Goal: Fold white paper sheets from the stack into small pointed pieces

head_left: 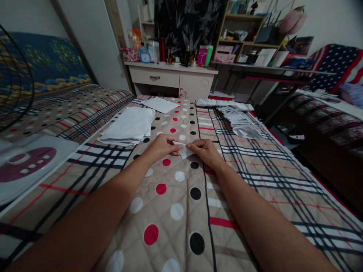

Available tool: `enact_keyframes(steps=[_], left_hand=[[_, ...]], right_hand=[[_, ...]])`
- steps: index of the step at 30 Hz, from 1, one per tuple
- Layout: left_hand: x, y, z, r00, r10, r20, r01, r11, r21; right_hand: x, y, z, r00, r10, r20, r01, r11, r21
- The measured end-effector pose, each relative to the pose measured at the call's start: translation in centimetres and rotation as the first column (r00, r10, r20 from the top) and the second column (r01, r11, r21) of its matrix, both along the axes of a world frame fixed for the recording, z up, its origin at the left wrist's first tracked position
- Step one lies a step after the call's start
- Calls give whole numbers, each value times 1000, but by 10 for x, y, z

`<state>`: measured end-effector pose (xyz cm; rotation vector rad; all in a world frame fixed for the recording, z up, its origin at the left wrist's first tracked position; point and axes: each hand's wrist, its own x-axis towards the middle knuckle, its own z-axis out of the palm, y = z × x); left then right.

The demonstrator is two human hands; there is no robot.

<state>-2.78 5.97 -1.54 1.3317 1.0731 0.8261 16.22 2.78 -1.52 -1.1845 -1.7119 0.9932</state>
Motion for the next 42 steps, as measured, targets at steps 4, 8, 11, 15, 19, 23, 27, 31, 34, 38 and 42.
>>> enact_keyframes(steps=[4,8,11,15,19,23,27,31,34,38,42], left_hand=[[1,-4,7,1000,26,-7,-26,998,-57],[4,-7,9,998,61,-20,-61,997,-40],[6,-8,11,996,75,-41,-76,997,-24],[9,-10,12,992,94,-86,-91,995,32],[9,-8,11,987,91,-136,-76,991,108],[7,-4,9,981,82,-175,-57,988,146],[5,-3,13,976,53,-210,-28,992,123],[3,-3,18,976,40,-214,-13,992,126],[1,-3,19,978,106,-182,-84,989,124],[2,-5,16,985,169,-43,-164,981,106],[6,-9,14,993,116,13,-116,989,86]], right_hand=[[-3,-3,-1,976,-109,187,52,957,285],[-6,-8,3,892,-215,398,-6,875,484],[-7,-9,5,844,-262,467,-56,824,563],[-7,-10,4,841,-281,461,-56,804,592],[-7,-10,2,887,-244,391,-15,833,552],[-7,-7,-1,925,-212,315,21,857,515],[-7,-2,-5,970,-171,174,82,900,428],[-6,1,-6,983,-185,-14,185,971,151],[-4,1,-4,974,-197,-108,200,980,15],[-4,-1,-1,951,-240,-198,244,970,0],[-7,-5,3,918,-291,-271,318,946,63]])
